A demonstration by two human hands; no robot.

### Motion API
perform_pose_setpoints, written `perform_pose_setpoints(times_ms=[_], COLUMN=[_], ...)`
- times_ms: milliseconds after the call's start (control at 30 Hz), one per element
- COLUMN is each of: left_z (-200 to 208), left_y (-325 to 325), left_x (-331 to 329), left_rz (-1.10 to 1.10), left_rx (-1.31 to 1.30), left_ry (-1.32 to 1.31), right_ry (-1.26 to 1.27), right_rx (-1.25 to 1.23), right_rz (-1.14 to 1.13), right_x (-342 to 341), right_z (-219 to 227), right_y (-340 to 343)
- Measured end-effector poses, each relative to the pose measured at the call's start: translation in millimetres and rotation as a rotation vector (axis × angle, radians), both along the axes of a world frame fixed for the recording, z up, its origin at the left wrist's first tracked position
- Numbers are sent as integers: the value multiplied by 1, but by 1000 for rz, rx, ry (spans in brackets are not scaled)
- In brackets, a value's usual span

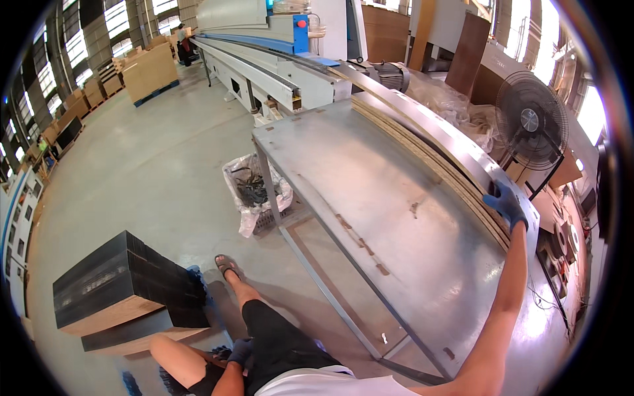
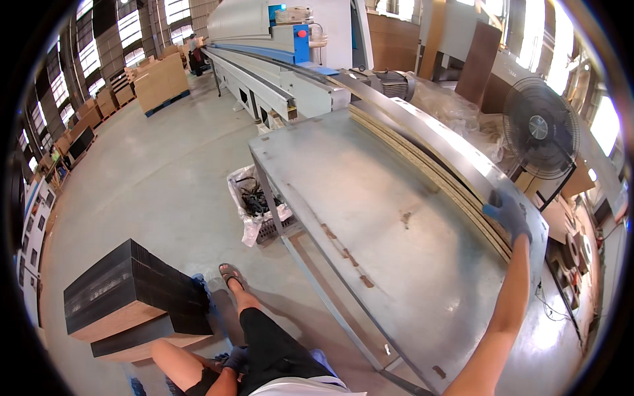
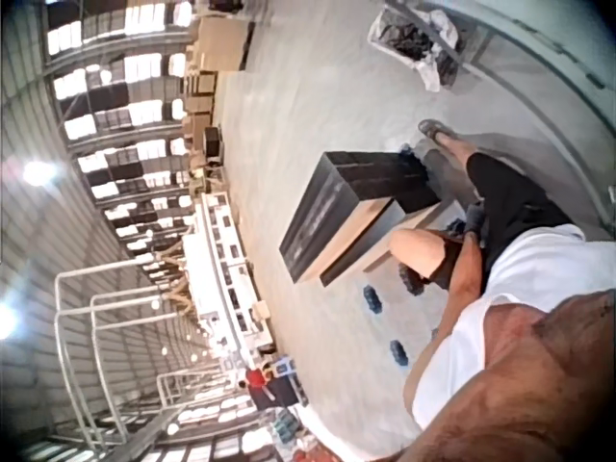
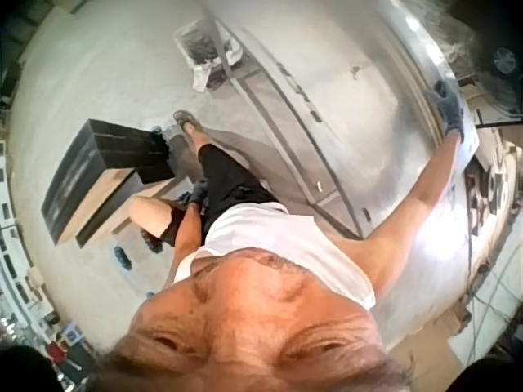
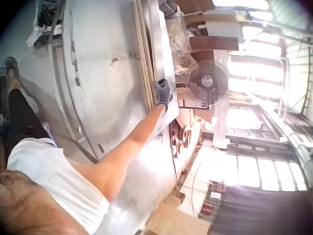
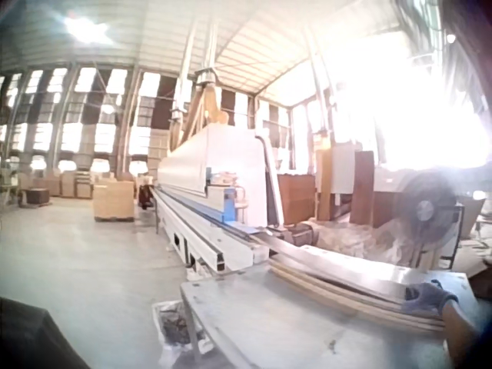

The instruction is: The person picks up dark wood panels from a machine table and stacks them onto a growing pile on a pallet.

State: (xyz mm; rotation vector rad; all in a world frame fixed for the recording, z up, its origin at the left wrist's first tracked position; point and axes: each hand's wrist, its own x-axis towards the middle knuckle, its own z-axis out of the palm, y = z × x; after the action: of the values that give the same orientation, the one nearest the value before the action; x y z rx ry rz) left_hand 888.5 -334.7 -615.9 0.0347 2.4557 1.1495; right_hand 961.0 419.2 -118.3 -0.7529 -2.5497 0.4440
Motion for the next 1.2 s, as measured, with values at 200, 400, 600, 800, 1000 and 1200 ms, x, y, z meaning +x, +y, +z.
perform_pose_setpoints(times_ms=[200,400,600,800,1000,1200], left_z=[-31,-14,12,-10,9,35], left_y=[-15,-9,12,-9,14,17], left_x=[-10,-18,-12,-12,2,20], left_rz=[-27,-7,72,191,170,280], left_rx=[14,-42,29,73,27,58], left_ry=[-45,-57,-78,-44,-71,-164], right_ry=[-192,-113,21,84,-150,-224], right_rx=[143,-192,302,161,121,125], right_rz=[-82,-93,-44,-50,-67,-74], right_x=[83,121,70,-85,-179,-241], right_z=[9,-4,-1,-10,-15,-19], right_y=[9,33,58,50,63,91])
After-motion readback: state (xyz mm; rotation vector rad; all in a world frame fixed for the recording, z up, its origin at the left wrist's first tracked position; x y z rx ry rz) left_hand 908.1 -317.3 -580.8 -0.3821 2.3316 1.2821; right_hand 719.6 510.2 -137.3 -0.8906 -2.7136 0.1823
